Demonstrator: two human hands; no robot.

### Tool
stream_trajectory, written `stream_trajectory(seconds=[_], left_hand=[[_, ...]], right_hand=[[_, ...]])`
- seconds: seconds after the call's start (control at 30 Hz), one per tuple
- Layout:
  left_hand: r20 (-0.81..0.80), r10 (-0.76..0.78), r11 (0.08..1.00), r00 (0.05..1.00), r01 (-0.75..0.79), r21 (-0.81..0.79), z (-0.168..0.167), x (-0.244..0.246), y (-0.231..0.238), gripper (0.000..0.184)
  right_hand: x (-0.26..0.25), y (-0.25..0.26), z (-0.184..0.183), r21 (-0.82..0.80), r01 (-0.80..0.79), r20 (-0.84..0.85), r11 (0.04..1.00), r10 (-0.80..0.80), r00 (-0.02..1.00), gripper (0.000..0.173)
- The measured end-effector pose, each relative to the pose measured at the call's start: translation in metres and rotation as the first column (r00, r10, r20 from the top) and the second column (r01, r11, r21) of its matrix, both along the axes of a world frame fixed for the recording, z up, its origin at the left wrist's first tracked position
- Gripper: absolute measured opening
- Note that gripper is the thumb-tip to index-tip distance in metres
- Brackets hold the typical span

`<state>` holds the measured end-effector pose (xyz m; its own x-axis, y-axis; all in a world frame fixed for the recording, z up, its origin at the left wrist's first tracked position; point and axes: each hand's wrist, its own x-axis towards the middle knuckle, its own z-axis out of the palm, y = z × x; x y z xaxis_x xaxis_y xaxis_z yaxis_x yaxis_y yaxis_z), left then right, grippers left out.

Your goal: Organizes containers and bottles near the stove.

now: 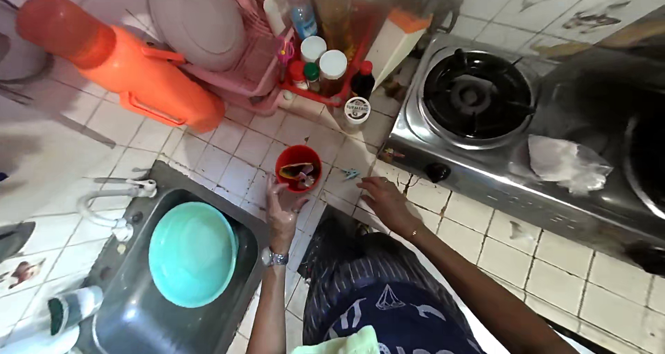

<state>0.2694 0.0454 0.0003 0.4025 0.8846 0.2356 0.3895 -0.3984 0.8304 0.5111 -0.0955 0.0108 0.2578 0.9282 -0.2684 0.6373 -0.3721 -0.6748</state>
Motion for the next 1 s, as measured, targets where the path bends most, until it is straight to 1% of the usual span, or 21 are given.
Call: stream_trajectory(seconds=[0.03,0.1,0.17,0.23,0.27,0.33,0.43,0.5,0.57,0.67,0.73,0.8,0.9,1.0], left_hand=[[-0.077,-0.029,0.999,0.997,0.03,0.014,-0.004,0.0,0.004,0.056],[-0.161,-0.048,0.999,0.986,0.05,0.013,-0.009,0.003,0.009,0.046],[-0.198,-0.049,0.999,0.979,0.05,-0.001,-0.01,0.004,0.011,0.037],[-0.201,-0.05,0.999,0.978,0.051,-0.002,-0.009,0.002,0.014,0.028],[-0.193,-0.055,0.998,0.98,0.055,-0.002,-0.009,0.001,0.017,0.026],[-0.181,-0.062,0.998,0.982,0.065,0.012,-0.008,0.002,0.022,0.024],[-0.188,-0.061,0.998,0.98,0.065,0.01,-0.008,0.003,0.023,0.023],[-0.199,-0.057,0.998,0.978,0.054,-0.017,-0.011,-0.002,0.022,0.023],[-0.196,-0.078,0.996,0.977,0.069,-0.053,-0.015,-0.006,0.019,0.025],[-0.209,-0.1,0.995,0.973,0.095,-0.032,-0.016,-0.007,0.018,0.026],[-0.23,-0.099,0.995,0.968,0.096,-0.022,-0.012,-0.006,0.014,0.026],[-0.247,-0.078,0.997,0.966,0.077,-0.012,-0.009,-0.004,0.01,0.025],[-0.228,0.009,0.999,0.974,0.002,0.047,-0.016,-0.001,0.011,0.024],[-0.208,0.055,0.998,0.977,-0.048,0.039,-0.022,-0.005,0.013,0.028]], right_hand=[[-0.001,0.013,-0.003,0.011,-0.022,0.027,1.0,0.021,0.999,0.035],[-0.004,0.034,-0.013,0.002,-0.075,0.068,0.997,0.074,0.995,0.049],[-0.007,0.051,-0.023,-0.087,-0.134,0.081,0.987,0.141,0.987,0.061],[-0.01,0.061,-0.034,-0.19,-0.161,0.075,0.969,0.177,0.981,0.067],[-0.012,0.065,-0.038,-0.22,-0.152,0.068,0.964,0.171,0.983,0.069],[-0.012,0.071,-0.04,-0.227,-0.124,0.077,0.966,0.145,0.986,0.067],[-0.007,0.069,-0.046,-0.16,-0.114,0.13,0.98,0.136,0.982,0.057],[-0.004,0.068,-0.052,-0.099,-0.138,0.155,0.986,0.152,0.976,0.058],[0.0,0.07,-0.056,-0.073,-0.154,0.178,0.985,0.165,0.97,0.057],[0.01,0.078,-0.063,-0.051,-0.17,0.174,0.984,0.176,0.969,0.044],[0.017,0.081,-0.068,-0.032,-0.195,0.182,0.98,0.197,0.963,0.039],[0.021,0.083,-0.069,-0.034,-0.218,0.171,0.975,0.22,0.96,0.038],[0.028,0.086,-0.068,-0.045,-0.242,0.121,0.969,0.246,0.962,0.036],[0.028,0.088,-0.068,-0.054,-0.237,0.101,0.97,0.242,0.965,0.037]])
